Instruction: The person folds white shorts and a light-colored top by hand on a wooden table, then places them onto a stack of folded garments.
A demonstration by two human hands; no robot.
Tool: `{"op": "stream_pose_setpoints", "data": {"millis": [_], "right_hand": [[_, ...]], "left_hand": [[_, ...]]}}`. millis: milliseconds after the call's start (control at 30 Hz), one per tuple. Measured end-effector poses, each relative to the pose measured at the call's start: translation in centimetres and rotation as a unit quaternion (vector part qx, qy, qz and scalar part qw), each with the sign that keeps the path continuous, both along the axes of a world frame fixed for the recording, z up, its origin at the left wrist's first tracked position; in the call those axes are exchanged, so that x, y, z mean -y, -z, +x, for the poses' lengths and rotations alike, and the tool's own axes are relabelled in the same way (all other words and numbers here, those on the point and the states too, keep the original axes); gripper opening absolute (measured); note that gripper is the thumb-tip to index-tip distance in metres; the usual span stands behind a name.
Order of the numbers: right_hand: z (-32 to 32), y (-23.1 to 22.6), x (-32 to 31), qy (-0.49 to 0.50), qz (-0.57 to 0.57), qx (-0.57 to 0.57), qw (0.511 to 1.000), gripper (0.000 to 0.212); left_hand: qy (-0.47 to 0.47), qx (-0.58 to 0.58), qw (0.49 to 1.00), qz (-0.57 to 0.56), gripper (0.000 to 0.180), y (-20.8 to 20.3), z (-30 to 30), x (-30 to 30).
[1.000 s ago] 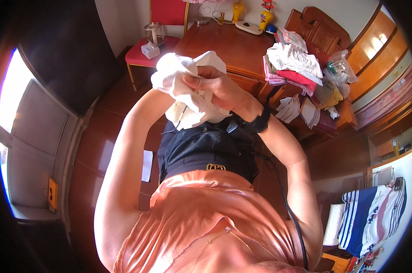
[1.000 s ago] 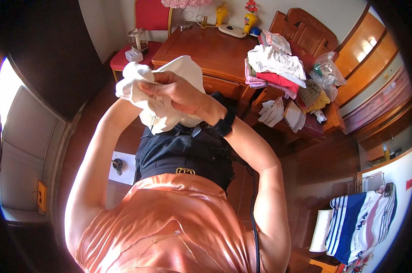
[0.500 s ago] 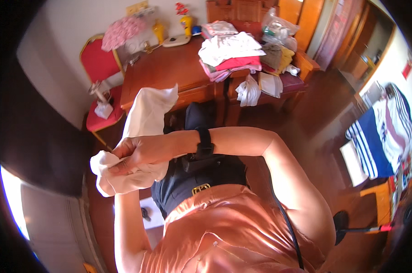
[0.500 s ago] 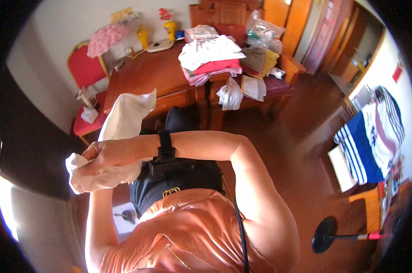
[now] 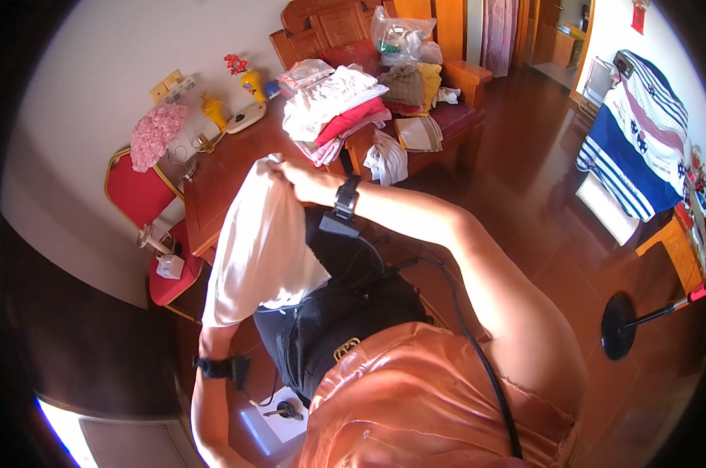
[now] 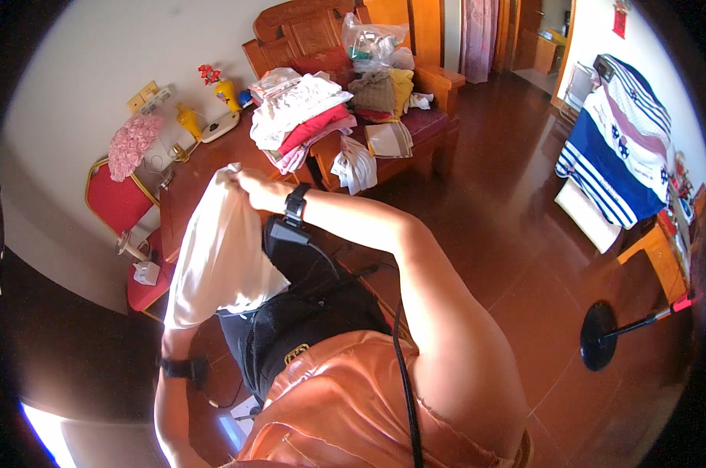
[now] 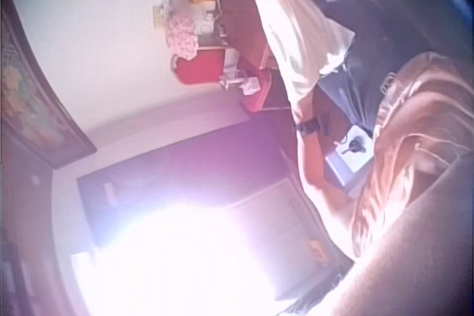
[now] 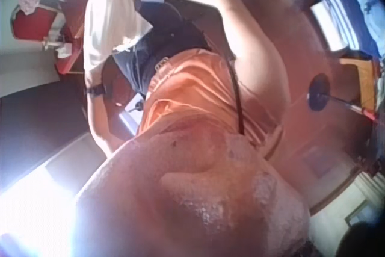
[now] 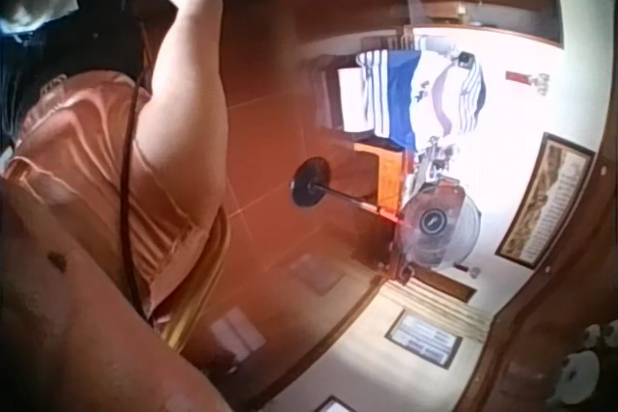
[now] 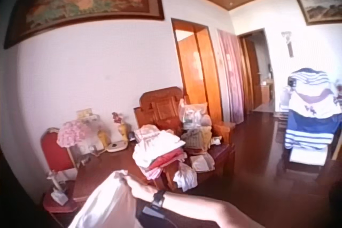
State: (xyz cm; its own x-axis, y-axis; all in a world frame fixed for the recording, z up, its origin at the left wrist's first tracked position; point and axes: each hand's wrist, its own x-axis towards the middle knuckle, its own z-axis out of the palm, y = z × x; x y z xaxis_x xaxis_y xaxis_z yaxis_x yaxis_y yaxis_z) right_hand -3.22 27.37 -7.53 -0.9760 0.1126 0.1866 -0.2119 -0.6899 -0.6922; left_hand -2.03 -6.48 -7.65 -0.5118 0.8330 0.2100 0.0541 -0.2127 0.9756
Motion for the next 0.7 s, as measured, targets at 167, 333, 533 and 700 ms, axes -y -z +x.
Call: {"op": "stream_pose_setpoints", "data": {"millis": [167,333,533,700], "right_hand": [[-0.9,4.0,-6.3,0.086,-0.064,0.05,0.993,0.03],[-0.3,5.4,-8.9,0.029,-0.076,0.098,0.992,0.018],[-2.6,7.1,-8.2,0.02,-0.175,0.158,0.972,0.013],[-2.7,5.1,-4.6,-0.04,0.02,0.086,0.995,0.015]], "left_hand": [[-0.206,0.188,0.959,-0.044,0.04,-1.7,-4.3,11.6],[-0.273,-0.054,0.96,0.007,0.04,-8.4,-5.3,17.6],[-0.239,0.093,0.948,0.189,0.058,-8.8,-6.3,12.0],[-0.117,-0.117,0.983,-0.084,0.068,-4.1,-4.2,2.1]]}}
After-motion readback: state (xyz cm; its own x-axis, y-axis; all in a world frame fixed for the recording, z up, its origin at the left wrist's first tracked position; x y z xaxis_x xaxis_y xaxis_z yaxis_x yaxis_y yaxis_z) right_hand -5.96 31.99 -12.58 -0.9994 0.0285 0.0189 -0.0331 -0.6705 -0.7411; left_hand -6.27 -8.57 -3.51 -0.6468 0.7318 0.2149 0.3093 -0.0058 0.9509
